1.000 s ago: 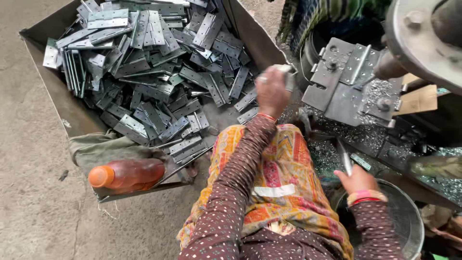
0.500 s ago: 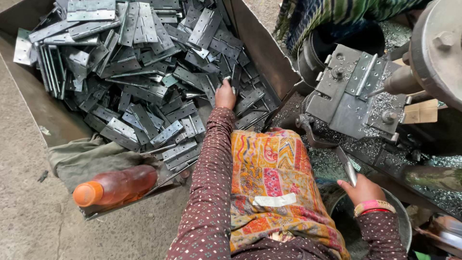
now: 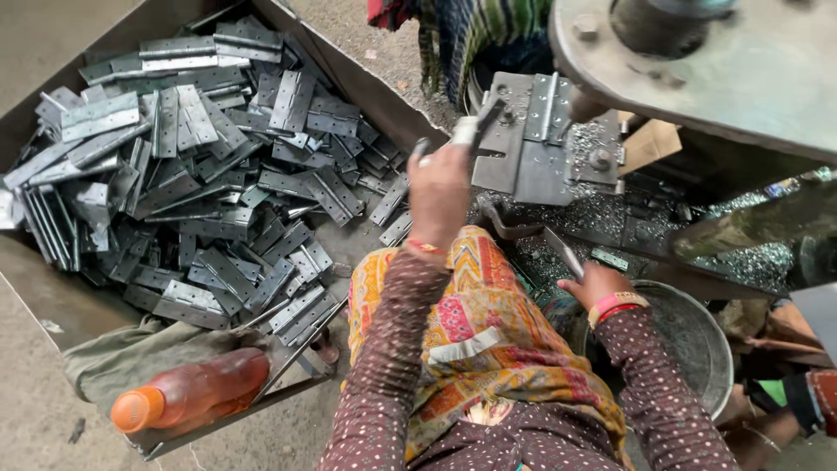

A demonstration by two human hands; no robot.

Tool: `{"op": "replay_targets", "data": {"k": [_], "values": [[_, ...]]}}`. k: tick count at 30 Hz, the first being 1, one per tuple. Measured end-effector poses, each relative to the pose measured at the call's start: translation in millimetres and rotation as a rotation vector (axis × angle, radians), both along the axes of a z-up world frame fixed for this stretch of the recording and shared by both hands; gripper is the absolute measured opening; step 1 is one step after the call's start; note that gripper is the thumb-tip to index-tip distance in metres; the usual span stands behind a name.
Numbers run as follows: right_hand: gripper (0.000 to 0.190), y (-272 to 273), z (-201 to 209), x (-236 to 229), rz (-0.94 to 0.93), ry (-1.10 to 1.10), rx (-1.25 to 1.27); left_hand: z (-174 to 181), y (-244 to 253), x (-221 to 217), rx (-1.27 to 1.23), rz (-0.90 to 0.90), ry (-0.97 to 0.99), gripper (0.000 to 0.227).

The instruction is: The person sits on the floor and operates a manual press machine to process metal pieces. They pick up metal strips from a large bin, place them into the machine's mold, and use a lever to activate the press. The processed pieces are then removed and placed back into the bin.

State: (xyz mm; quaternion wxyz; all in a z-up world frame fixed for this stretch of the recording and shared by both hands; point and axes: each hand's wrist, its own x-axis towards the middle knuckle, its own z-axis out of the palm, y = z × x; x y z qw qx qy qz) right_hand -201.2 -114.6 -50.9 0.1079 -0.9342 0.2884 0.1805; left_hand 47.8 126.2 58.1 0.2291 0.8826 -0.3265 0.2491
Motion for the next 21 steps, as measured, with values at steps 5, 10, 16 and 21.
{"op": "replay_targets", "data": {"k": [5, 10, 16, 21], "values": [[0.058, 10, 15, 5, -0.061, 0.087, 0.029, 0, -55, -23, 0.174, -0.078, 0.03, 0.018], [0.06, 13, 20, 6, -0.069, 0.085, 0.075, -18, -52, -38, 0.266, -0.078, 0.108, 0.026], [0.065, 14, 29, 13, -0.076, 0.132, 0.108, -25, -54, -62, 0.309, -0.139, 0.077, 0.034], [0.066, 7, 37, 25, -0.051, 0.11, 0.146, -42, -70, -109, 0.391, -0.106, 0.027, 0.03]]}}
